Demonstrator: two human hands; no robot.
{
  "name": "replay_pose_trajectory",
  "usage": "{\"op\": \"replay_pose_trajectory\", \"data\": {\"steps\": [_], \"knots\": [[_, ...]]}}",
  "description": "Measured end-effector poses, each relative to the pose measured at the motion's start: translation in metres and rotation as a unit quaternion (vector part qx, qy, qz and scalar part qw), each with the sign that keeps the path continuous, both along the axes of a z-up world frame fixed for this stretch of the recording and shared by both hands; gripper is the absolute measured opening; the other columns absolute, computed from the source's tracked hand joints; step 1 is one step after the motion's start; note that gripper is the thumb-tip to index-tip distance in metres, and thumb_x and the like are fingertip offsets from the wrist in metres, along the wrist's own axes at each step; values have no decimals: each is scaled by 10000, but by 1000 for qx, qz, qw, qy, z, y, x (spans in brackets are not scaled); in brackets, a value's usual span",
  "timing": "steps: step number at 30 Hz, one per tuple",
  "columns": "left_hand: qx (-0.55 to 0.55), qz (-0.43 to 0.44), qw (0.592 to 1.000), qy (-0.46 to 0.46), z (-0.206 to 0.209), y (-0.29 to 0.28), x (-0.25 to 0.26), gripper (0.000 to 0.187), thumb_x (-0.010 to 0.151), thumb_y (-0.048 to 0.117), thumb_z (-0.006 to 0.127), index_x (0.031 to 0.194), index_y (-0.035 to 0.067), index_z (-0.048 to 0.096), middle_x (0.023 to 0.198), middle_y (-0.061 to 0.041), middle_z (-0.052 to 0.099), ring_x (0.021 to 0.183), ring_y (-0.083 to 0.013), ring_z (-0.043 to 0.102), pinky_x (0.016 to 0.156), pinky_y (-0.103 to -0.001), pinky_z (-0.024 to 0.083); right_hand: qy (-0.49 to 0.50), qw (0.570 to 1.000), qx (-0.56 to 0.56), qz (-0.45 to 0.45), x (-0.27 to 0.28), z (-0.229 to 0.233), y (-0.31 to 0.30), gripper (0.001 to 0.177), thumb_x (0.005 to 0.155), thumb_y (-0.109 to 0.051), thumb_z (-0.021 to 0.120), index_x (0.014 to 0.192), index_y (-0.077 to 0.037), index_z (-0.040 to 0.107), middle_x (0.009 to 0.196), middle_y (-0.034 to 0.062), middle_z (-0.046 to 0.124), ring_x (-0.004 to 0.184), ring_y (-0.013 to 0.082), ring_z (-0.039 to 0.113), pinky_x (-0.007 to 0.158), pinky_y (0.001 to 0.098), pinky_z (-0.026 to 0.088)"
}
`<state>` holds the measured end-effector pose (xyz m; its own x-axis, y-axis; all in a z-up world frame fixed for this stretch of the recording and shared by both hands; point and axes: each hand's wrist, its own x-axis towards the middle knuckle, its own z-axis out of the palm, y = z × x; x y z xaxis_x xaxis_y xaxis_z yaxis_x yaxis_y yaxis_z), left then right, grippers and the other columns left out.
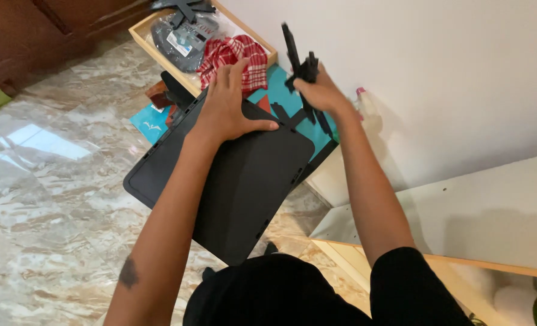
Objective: Assembling a black plastic stand or shelf unit by fitting the interlocking pieces together.
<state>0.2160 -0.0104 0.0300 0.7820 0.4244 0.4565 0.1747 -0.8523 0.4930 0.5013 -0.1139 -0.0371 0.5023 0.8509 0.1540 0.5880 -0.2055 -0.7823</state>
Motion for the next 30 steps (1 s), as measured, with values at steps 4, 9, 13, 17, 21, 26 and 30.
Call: {"op": "replay_pose_trajectory", "data": {"steps": [4, 9, 13, 17, 21, 26, 30], "knots": [[-27, 4, 999, 46, 23, -11, 2, 1285, 583, 605, 965, 1557, 112, 287, 1511, -227, 369, 1419, -500, 335, 1187, -593, 259, 95, 990, 12, -107, 19, -103, 0, 457, 847, -317, 768, 1153, 4, 655, 1031, 126, 742, 975, 238, 708, 851, 375, 548], [-21, -25, 996, 80, 24, -19, 5, 1077, 714, 501, 908, 1529, 116, 319, 1467, -208, 427, 1424, -434, 359, 1198, -624, 207, 433, 870, 122, -202, 34, -177, 4, 273, 757, -80, 799, 962, 49, 673, 837, 105, 687, 709, 247, 673, 621, 427, 538], [-30, -15, 996, 83, 18, -25, 4, 1004, 751, 476, 887, 1518, 119, 347, 1457, -215, 432, 1409, -427, 369, 1183, -622, 204, 528, 793, 41, -303, 62, -252, 14, 334, 810, -95, 813, 955, 122, 603, 903, 151, 695, 774, 276, 703, 635, 434, 571], [-26, -13, 997, 67, 19, -26, -3, 946, 786, 471, 866, 1506, 106, 374, 1442, -203, 443, 1391, -428, 387, 1181, -598, 261, 466, 829, 6, -308, 62, -281, 20, 459, 835, -189, 844, 1079, 104, 588, 973, 157, 641, 732, 232, 594, 588, 446, 465], [-49, -30, 996, 75, 30, -28, -8, 813, 856, 436, 819, 1490, 122, 418, 1442, -173, 461, 1341, -429, 407, 1132, -538, 362, 354, 870, -97, -330, 51, -219, 2, 591, 808, -284, 891, 1188, 0, 538, 1029, 44, 590, 784, 170, 611, 658, 384, 547], [-127, -109, 985, 41, 44, 8, -34, 592, 984, 340, 707, 1457, 85, 459, 1444, -160, 489, 1353, -374, 470, 1105, -456, 416, 248, 957, -132, -75, -16, -40, -39, 519, 992, -392, 659, 1306, 22, 648, 1089, 99, 718, 949, 191, 645, 804, 331, 497], [-214, -121, 965, 85, 66, 53, -65, 359, 1051, 258, 586, 1361, 80, 555, 1319, -103, 615, 1264, -244, 611, 1058, -369, 488, 185, 980, 4, 73, -93, 84, -53, 443, 1026, -289, 589, 1377, -19, 607, 1166, 71, 734, 1088, 154, 682, 987, 309, 525]]}}
